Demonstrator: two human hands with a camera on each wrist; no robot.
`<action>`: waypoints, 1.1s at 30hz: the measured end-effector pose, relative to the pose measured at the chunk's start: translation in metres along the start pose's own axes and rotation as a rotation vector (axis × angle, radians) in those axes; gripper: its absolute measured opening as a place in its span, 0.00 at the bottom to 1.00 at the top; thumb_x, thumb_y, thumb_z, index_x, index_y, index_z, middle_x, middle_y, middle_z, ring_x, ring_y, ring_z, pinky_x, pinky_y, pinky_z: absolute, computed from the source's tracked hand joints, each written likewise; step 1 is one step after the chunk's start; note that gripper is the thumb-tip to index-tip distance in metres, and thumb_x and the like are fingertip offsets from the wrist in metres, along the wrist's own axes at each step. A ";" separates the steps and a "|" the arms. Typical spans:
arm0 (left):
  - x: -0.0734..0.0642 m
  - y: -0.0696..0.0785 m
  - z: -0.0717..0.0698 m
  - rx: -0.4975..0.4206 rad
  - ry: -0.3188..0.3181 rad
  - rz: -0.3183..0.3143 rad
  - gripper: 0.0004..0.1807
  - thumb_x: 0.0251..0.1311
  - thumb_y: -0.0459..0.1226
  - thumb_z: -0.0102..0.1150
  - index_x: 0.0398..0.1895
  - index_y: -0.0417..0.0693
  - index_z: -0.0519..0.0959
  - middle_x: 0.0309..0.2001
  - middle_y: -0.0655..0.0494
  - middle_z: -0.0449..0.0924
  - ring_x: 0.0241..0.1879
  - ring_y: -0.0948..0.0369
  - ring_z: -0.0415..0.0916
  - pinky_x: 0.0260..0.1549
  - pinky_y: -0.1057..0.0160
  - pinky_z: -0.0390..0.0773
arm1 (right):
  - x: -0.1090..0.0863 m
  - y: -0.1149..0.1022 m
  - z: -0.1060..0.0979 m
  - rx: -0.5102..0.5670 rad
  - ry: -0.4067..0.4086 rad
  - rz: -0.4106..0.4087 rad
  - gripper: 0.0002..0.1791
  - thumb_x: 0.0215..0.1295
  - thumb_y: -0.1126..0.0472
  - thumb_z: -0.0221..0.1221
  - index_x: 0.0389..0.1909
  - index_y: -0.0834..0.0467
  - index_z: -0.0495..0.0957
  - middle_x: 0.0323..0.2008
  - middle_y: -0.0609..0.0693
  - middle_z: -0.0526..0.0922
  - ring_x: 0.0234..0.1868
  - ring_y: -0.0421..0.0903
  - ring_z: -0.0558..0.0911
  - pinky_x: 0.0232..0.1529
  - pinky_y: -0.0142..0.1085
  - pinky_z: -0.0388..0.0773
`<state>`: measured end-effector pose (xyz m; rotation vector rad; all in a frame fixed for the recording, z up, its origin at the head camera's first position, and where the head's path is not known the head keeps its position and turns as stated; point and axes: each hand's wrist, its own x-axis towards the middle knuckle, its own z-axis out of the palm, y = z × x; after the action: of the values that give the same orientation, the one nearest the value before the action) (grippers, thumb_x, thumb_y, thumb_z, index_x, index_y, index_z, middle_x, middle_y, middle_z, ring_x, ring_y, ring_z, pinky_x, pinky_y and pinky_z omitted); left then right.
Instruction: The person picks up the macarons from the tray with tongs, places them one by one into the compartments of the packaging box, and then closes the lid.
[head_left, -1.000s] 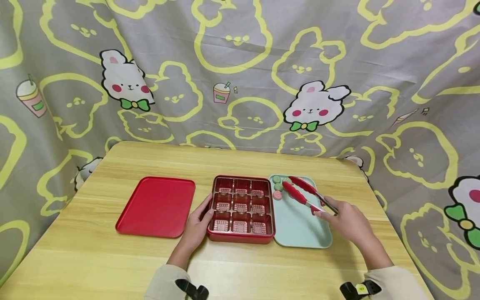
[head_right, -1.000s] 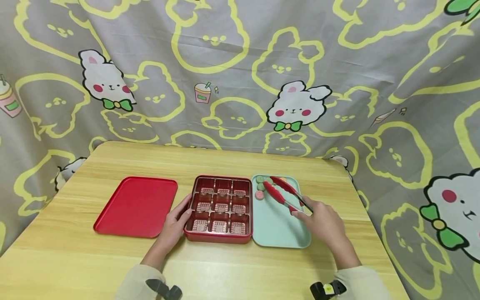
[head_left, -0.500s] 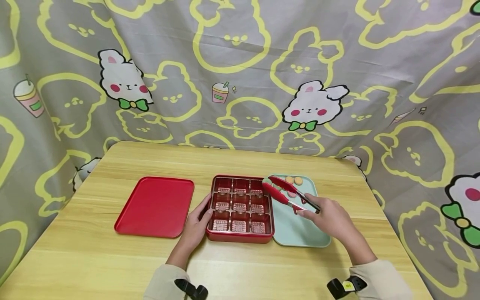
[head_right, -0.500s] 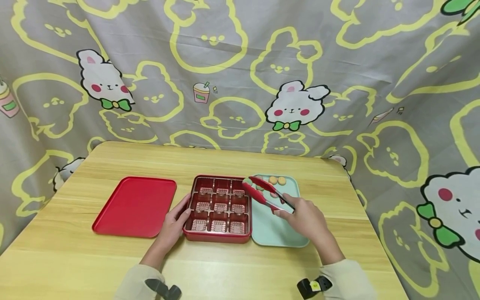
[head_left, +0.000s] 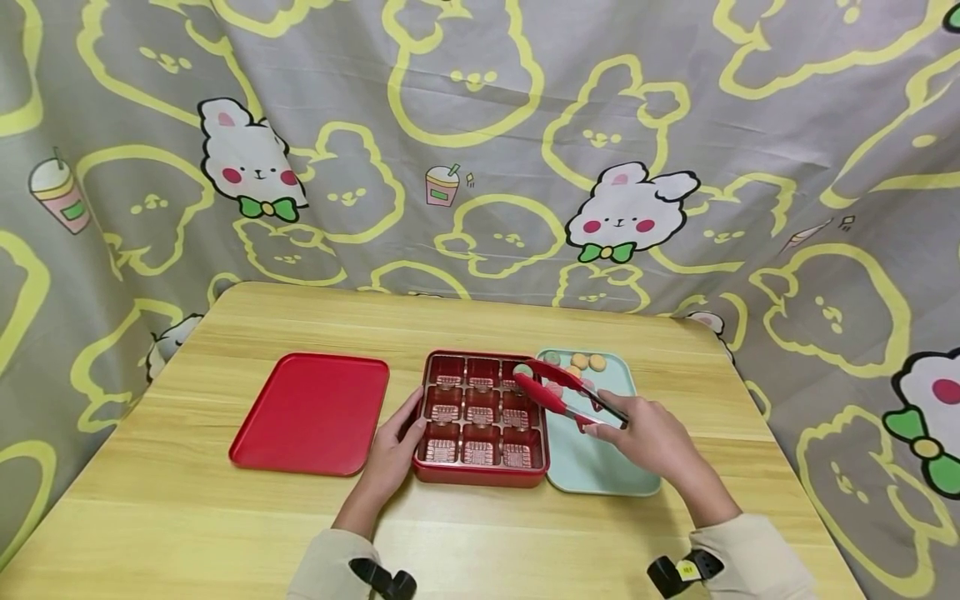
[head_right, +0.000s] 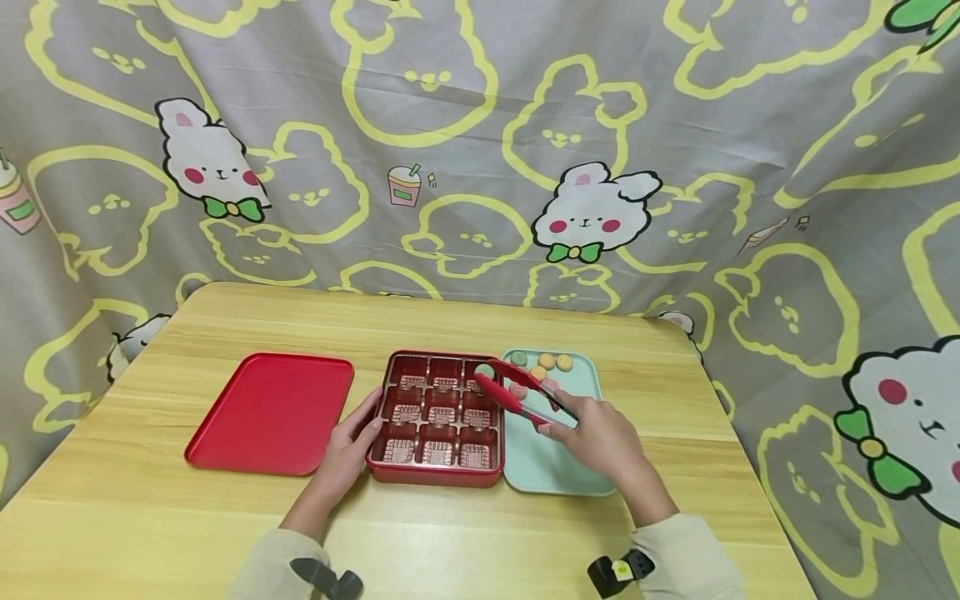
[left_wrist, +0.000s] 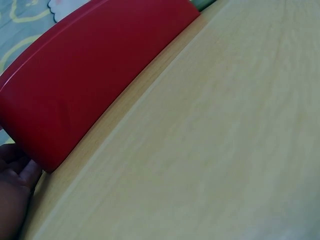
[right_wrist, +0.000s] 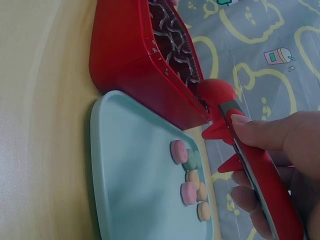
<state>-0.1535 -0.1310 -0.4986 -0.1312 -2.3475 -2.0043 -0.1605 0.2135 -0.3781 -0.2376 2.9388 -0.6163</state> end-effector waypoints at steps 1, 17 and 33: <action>0.000 0.001 0.000 0.000 -0.002 -0.007 0.27 0.69 0.37 0.47 0.71 0.58 0.61 0.70 0.55 0.59 0.71 0.54 0.52 0.70 0.51 0.52 | 0.000 0.000 0.000 0.000 -0.001 0.001 0.37 0.55 0.45 0.65 0.64 0.57 0.69 0.13 0.45 0.63 0.16 0.42 0.62 0.18 0.34 0.60; -0.005 0.022 -0.002 -0.004 -0.008 -0.032 0.27 0.69 0.34 0.47 0.71 0.51 0.60 0.71 0.51 0.58 0.71 0.51 0.51 0.70 0.49 0.51 | -0.001 0.002 -0.006 -0.020 -0.011 0.012 0.37 0.56 0.46 0.64 0.64 0.58 0.69 0.14 0.46 0.64 0.18 0.43 0.64 0.18 0.34 0.60; -0.008 0.035 -0.002 0.030 -0.002 -0.049 0.27 0.69 0.33 0.46 0.71 0.47 0.60 0.70 0.48 0.59 0.71 0.50 0.51 0.69 0.49 0.52 | -0.001 0.014 -0.021 -0.093 0.013 0.012 0.38 0.54 0.44 0.65 0.63 0.59 0.70 0.27 0.58 0.80 0.25 0.46 0.71 0.21 0.34 0.61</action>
<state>-0.1421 -0.1276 -0.4649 -0.0753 -2.4035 -1.9903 -0.1644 0.2347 -0.3644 -0.2265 2.9828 -0.4821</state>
